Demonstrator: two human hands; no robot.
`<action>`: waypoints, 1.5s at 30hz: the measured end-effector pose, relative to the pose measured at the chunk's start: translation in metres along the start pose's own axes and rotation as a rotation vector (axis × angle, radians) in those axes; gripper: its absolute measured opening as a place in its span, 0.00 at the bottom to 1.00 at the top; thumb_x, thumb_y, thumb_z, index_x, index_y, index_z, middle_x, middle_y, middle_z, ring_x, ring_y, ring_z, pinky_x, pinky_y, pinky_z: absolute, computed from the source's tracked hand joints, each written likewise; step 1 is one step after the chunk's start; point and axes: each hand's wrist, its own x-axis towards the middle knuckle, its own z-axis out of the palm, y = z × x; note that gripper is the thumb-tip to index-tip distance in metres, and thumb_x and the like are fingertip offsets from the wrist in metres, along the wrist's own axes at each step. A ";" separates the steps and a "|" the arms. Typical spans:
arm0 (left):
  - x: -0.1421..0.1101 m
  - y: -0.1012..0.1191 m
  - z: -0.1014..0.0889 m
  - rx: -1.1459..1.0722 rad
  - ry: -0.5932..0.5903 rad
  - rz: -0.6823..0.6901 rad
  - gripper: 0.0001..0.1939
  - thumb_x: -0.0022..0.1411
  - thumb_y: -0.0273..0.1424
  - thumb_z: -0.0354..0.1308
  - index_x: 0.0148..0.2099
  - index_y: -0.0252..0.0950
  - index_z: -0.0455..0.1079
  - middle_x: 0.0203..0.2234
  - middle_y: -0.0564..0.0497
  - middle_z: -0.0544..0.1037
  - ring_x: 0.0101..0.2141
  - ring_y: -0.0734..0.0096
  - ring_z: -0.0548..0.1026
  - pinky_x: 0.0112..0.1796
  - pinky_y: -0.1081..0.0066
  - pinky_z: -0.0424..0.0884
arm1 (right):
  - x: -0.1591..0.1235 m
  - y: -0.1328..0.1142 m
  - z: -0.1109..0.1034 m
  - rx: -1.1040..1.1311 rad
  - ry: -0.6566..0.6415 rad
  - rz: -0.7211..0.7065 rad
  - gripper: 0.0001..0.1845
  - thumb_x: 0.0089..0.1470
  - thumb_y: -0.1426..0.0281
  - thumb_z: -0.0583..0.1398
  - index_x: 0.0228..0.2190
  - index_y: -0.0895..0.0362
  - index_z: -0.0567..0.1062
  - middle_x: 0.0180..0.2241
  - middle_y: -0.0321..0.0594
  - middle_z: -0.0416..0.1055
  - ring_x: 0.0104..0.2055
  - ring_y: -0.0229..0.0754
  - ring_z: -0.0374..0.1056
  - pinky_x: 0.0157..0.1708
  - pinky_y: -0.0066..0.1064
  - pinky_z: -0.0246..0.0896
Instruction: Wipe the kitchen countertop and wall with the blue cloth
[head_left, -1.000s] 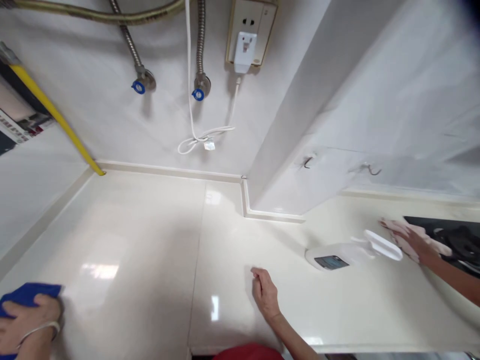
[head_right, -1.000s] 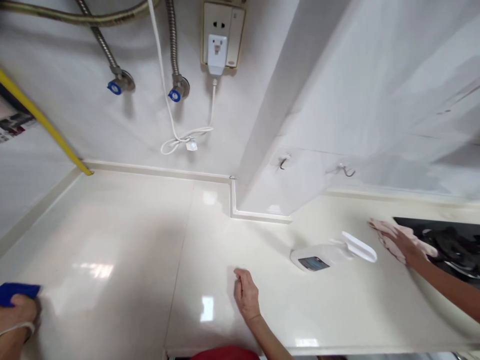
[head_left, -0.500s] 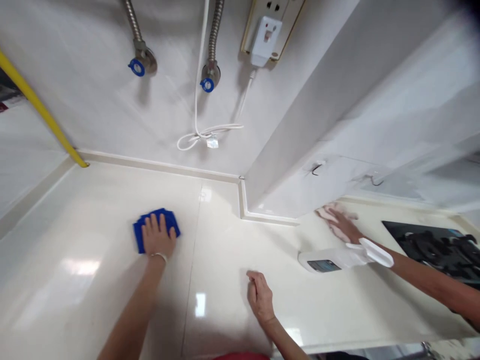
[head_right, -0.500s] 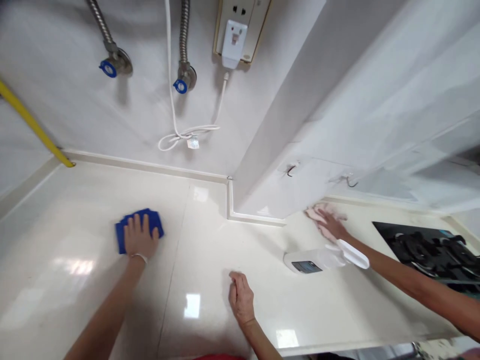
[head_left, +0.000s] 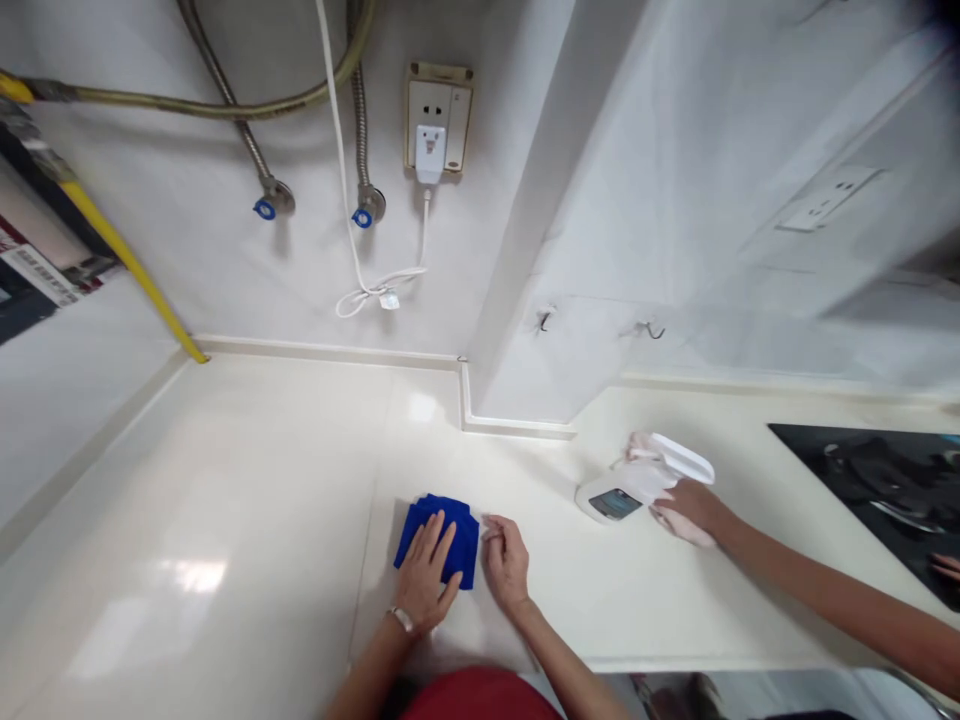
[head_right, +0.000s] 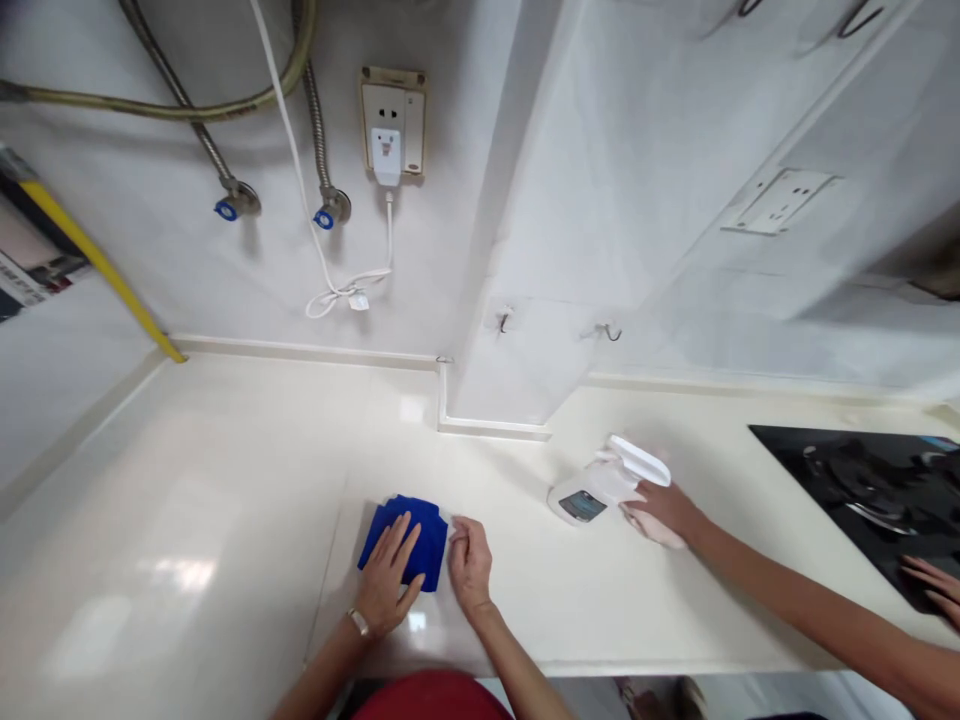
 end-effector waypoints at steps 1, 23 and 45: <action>-0.012 -0.006 -0.010 -0.006 0.031 -0.035 0.35 0.66 0.34 0.47 0.72 0.35 0.41 0.69 0.39 0.52 0.68 0.56 0.49 0.63 0.54 0.59 | 0.001 -0.006 0.001 -0.005 0.006 -0.015 0.17 0.62 0.73 0.47 0.48 0.56 0.70 0.41 0.44 0.74 0.42 0.42 0.72 0.43 0.36 0.71; -0.160 -0.035 -0.078 0.375 0.021 -1.158 0.36 0.67 0.50 0.37 0.70 0.36 0.50 0.70 0.34 0.47 0.69 0.41 0.39 0.64 0.39 0.41 | -0.053 -0.019 -0.055 -0.319 -0.630 -0.419 0.37 0.55 0.62 0.60 0.64 0.45 0.59 0.69 0.42 0.49 0.68 0.65 0.45 0.63 0.64 0.40; -0.284 0.000 -0.064 -0.004 0.395 -0.682 0.27 0.68 0.29 0.45 0.68 0.39 0.52 0.62 0.40 0.64 0.65 0.59 0.58 0.63 0.51 0.63 | -0.136 -0.186 0.120 -0.385 -0.838 -0.585 0.36 0.61 0.54 0.53 0.67 0.49 0.52 0.71 0.49 0.39 0.70 0.68 0.37 0.62 0.65 0.34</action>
